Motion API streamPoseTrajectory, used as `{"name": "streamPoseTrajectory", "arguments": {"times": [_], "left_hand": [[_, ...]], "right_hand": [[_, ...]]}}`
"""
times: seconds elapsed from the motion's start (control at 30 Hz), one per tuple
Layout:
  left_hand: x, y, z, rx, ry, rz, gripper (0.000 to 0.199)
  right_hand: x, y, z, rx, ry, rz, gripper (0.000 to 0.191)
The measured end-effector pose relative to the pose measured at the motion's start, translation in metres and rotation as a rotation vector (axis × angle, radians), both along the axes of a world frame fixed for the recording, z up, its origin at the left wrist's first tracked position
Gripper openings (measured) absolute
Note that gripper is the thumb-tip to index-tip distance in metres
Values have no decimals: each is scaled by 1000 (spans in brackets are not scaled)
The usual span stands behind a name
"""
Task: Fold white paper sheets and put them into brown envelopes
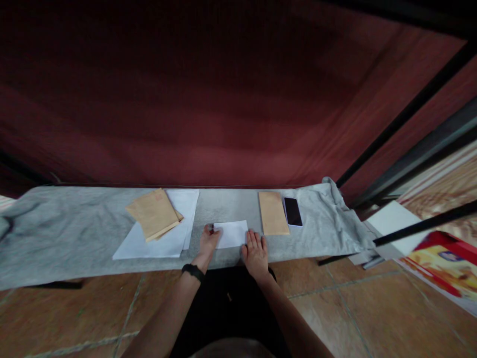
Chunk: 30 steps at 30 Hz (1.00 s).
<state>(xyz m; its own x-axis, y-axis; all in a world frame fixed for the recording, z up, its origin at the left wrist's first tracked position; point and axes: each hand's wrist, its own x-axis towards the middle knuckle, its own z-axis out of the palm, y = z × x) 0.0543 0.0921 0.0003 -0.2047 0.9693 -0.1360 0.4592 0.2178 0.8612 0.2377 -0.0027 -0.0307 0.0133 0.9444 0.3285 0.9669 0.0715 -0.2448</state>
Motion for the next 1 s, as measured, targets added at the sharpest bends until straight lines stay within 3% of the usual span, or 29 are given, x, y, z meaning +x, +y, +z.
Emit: {"name": "streamPoseTrajectory", "arguments": {"times": [0.17,0.3,0.43,0.53,0.63,0.7,0.83,1.0], "left_hand": [[-5,-10,9,-105,-348,122,31],[2,-18,25,-132,-528,125,34],[5,-17,43,-144,-702,60,39],[5,-21,45,-180,-839,45,42],[7,-32,32,-165,-728,-2,36],[10,-38,21,-137,-640,-44,39],[6,-33,9,-94,-528,-58,51],[-16,-13,10,-35,-328,-53,60]], "right_hand": [[-5,-5,4,4,-5,3,53],[-19,-4,16,-1,74,25,58],[-33,13,38,-72,458,-57,44],[-41,29,52,-118,865,-95,42],[-49,38,54,-182,1345,-80,53],[-53,38,48,-216,1521,-97,57],[-46,30,29,-240,1530,-190,47],[-16,15,11,-163,1348,-276,47]]}}
